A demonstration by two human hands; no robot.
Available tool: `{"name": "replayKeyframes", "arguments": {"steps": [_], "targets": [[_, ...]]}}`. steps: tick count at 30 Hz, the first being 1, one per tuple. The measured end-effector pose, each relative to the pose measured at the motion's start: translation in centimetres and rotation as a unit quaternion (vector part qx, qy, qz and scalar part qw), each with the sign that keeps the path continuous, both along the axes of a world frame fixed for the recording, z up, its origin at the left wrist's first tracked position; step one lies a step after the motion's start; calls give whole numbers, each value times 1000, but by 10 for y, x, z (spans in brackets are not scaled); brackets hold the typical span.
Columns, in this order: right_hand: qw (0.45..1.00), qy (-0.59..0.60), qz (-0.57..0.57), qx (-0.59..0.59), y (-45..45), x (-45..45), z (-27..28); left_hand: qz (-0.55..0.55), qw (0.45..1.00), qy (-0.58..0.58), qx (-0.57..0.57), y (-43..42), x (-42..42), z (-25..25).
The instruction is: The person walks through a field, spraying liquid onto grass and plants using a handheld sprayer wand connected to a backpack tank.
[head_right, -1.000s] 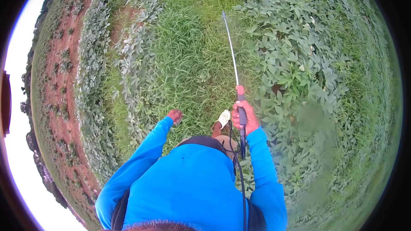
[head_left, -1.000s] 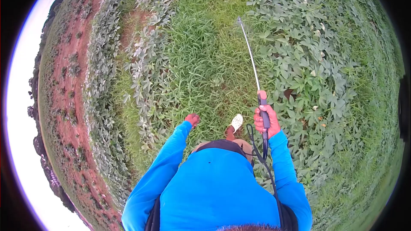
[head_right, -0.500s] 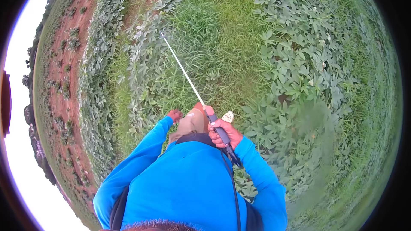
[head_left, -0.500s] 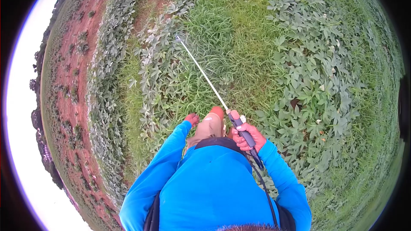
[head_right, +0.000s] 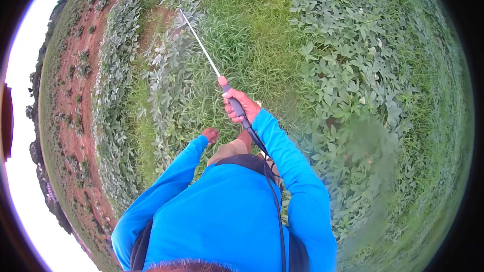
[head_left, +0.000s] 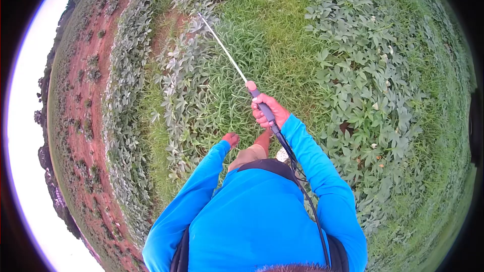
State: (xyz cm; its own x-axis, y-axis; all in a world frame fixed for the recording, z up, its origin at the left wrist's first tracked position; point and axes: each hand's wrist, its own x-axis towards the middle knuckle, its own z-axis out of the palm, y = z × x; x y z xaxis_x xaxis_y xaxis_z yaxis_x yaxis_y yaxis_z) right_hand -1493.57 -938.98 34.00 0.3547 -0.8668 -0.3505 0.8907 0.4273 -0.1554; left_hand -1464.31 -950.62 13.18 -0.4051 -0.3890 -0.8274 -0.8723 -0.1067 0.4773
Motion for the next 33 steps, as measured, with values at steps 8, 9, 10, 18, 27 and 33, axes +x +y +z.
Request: {"name": "replayKeyframes", "arguments": {"steps": [8, 9, 10, 18, 27, 33], "targets": [[991, 61, -75, 90, 36, -18, 19, 38, 989, 144, 5, -34, -56, 10], [982, 100, -106, 122, 45, -14, 22, 40, 989, 143, 8, -31, -54, 7], [973, 126, -126, 144, 53, -12, 26, 29, 991, 127, -10, -28, -55, 4], [903, 253, -258, 234, 108, -15, 6, 9, 1000, 30, 4, 18, 0, -12], [866, 320, -298, 243, 79, -68, 7, 13, 995, -100, -3, 35, 6, -18], [961, 89, -207, 159, 31, -93, 1, -22, 997, -61, -32, 5, -54, -61]]}}
